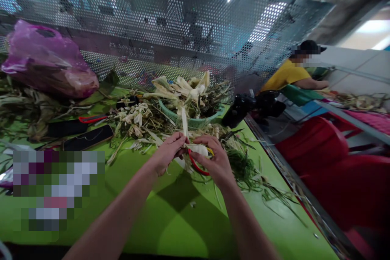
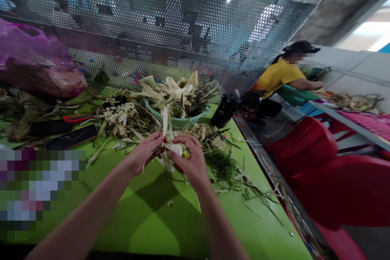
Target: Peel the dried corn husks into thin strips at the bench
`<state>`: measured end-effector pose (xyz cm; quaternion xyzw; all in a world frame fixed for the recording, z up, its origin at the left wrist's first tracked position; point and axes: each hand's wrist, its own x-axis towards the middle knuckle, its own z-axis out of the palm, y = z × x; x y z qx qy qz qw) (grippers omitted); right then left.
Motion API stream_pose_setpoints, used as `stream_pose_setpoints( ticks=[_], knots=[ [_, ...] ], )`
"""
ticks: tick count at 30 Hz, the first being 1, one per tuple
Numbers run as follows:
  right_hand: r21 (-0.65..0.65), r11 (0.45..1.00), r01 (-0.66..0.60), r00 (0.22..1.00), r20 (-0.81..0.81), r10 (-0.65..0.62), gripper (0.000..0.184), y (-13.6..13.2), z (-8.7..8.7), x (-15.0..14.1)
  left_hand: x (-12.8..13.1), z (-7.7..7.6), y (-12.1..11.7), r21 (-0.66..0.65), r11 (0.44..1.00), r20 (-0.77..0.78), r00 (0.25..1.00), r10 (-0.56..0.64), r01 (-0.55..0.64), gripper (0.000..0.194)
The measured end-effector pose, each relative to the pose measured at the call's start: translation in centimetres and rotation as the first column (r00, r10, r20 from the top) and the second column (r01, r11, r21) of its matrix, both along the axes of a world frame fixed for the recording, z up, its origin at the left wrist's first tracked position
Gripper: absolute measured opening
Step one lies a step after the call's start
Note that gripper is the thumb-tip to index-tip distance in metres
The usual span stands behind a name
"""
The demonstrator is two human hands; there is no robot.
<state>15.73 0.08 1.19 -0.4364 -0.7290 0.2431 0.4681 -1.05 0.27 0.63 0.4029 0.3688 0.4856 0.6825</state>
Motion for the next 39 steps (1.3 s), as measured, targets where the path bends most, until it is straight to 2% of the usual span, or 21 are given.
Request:
stream_pose_setpoints(
  ticks=[3, 10, 17, 19, 22, 25, 29, 32, 35, 39],
  knots=[
    [0.011, 0.999, 0.036, 0.999, -0.041, -0.036, 0.010, -0.1, -0.2, 0.0, 0.3, -0.3, -0.1, 0.046, 0.998, -0.040, 0.999, -0.033, 0.035, 0.026],
    [-0.029, 0.984, 0.173, 0.977, -0.123, -0.175, 0.014, 0.1, -0.6, 0.6, 0.2, 0.3, -0.3, 0.087, 0.985, -0.119, 0.983, -0.138, 0.149, 0.019],
    [-0.152, 0.964, 0.218, 0.938, -0.238, -0.250, 0.016, 0.4, -1.2, 1.2, 0.1, 0.7, -0.3, 0.091, 0.985, -0.170, 0.977, -0.127, 0.144, 0.013],
    [-0.168, 0.964, 0.205, 0.953, -0.191, -0.236, 0.019, 0.5, -1.1, 1.3, 0.2, 0.6, -0.3, 0.105, 0.982, -0.202, 0.970, -0.133, 0.157, 0.012],
    [-0.172, 0.977, 0.125, 0.983, -0.111, -0.145, 0.027, 0.5, -0.7, 1.3, 0.2, 0.0, -0.1, 0.153, 0.972, -0.306, 0.944, -0.127, 0.180, 0.010],
    [-0.182, 0.982, 0.044, 0.988, -0.140, -0.070, 0.021, 0.4, -0.5, 1.1, 0.3, -0.7, 0.1, 0.225, 0.949, -0.399, 0.910, -0.116, 0.220, 0.010],
    [-0.153, 0.985, 0.083, 0.978, -0.178, -0.111, 0.016, 0.3, -0.7, 0.7, 0.7, -1.3, 0.2, 0.271, 0.931, -0.464, 0.881, -0.097, 0.245, 0.009],
    [-0.117, 0.986, 0.115, 0.981, -0.145, -0.132, 0.015, 0.3, -0.8, 0.5, 1.2, -1.5, 0.2, 0.279, 0.918, -0.449, 0.883, -0.135, 0.282, 0.011],
    [-0.106, 0.990, 0.093, 0.987, -0.122, -0.106, 0.015, 0.2, -0.6, 0.3, 1.6, -1.5, 0.0, 0.274, 0.904, -0.380, 0.900, -0.211, 0.328, 0.016],
    [-0.156, 0.987, 0.044, 0.994, -0.095, -0.059, 0.019, 0.1, -0.4, 0.5, 1.5, -1.3, 0.0, 0.227, 0.927, -0.301, 0.926, -0.225, 0.299, 0.018]
  ],
)
